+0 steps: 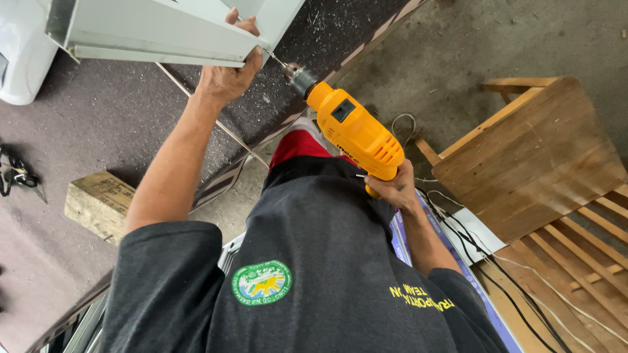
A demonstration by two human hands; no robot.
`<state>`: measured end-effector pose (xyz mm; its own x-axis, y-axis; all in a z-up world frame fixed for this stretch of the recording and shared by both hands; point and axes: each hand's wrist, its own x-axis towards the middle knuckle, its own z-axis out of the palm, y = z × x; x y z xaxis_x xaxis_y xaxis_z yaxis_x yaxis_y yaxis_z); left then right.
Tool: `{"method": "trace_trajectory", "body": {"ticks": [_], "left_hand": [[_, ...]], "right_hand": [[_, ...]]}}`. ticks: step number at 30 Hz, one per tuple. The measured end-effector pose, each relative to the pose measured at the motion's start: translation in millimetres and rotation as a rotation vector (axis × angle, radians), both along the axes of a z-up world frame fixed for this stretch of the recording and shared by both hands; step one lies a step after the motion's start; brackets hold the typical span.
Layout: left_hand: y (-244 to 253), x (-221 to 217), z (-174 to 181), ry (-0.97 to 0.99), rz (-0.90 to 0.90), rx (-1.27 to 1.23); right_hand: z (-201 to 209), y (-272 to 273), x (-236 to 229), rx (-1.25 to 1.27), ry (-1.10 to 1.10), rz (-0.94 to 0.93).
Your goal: The person assembles a white window frame on a workbench. They use a yellow power drill to make holes in the frame and a pair of pliers to cut and secure metal fasteners. The person repeatedly positions the frame, drills, and fastens components to complete the assembly.
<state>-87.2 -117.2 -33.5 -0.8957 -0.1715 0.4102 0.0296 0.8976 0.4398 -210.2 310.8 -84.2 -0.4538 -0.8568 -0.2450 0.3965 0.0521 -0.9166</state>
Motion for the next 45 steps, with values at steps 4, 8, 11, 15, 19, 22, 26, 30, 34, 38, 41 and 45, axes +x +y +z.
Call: {"method": "trace_trajectory", "body": {"ticks": [4, 8, 11, 15, 19, 22, 26, 30, 34, 38, 41, 45], "left_hand": [[-0.1, -4.1, 5.8, 0.047, -0.045, 0.031], [0.9, -6.4, 7.9, 0.029, -0.018, -0.016], [-0.5, -7.0, 10.1, 0.063, -0.051, -0.018], [2.8, -9.2, 19.0, -0.064, 0.037, -0.121], [4.3, -12.5, 24.7, 0.041, 0.018, 0.042], [4.4, -11.9, 25.4, 0.02, 0.018, 0.087], [4.2, -12.1, 28.0, -0.027, 0.06, 0.141], [2.0, -13.2, 26.4, 0.014, 0.038, 0.109], [1.4, -13.4, 22.4, 0.012, 0.042, 0.131], [0.9, -14.0, 21.1, -0.003, 0.042, 0.144], [2.9, -12.6, 23.7, 0.001, 0.046, 0.122], [2.7, -16.7, 23.9, -0.009, 0.035, 0.142]], "right_hand": [[-7.3, -4.4, 5.9, 0.074, 0.155, -0.048], [-10.8, -10.0, 11.3, 0.117, 0.138, -0.077], [-13.0, -11.3, 10.3, 0.135, 0.111, -0.069], [-19.7, -9.8, 12.0, 0.064, 0.11, -0.098], [-30.8, -12.2, 11.9, 0.168, 0.261, -0.059], [-28.5, -12.2, 15.8, 0.171, 0.31, -0.068], [-22.7, -14.5, 16.8, 0.158, 0.332, -0.07], [-20.8, -17.4, 17.9, 0.191, 0.312, -0.066], [-14.3, -21.8, 19.2, 0.132, 0.317, -0.094], [-9.7, -25.5, 15.9, 0.131, 0.39, -0.086], [-6.0, -25.1, 16.7, 0.147, 0.404, -0.086], [-4.3, -24.8, 18.4, 0.196, 0.429, -0.087]]}}
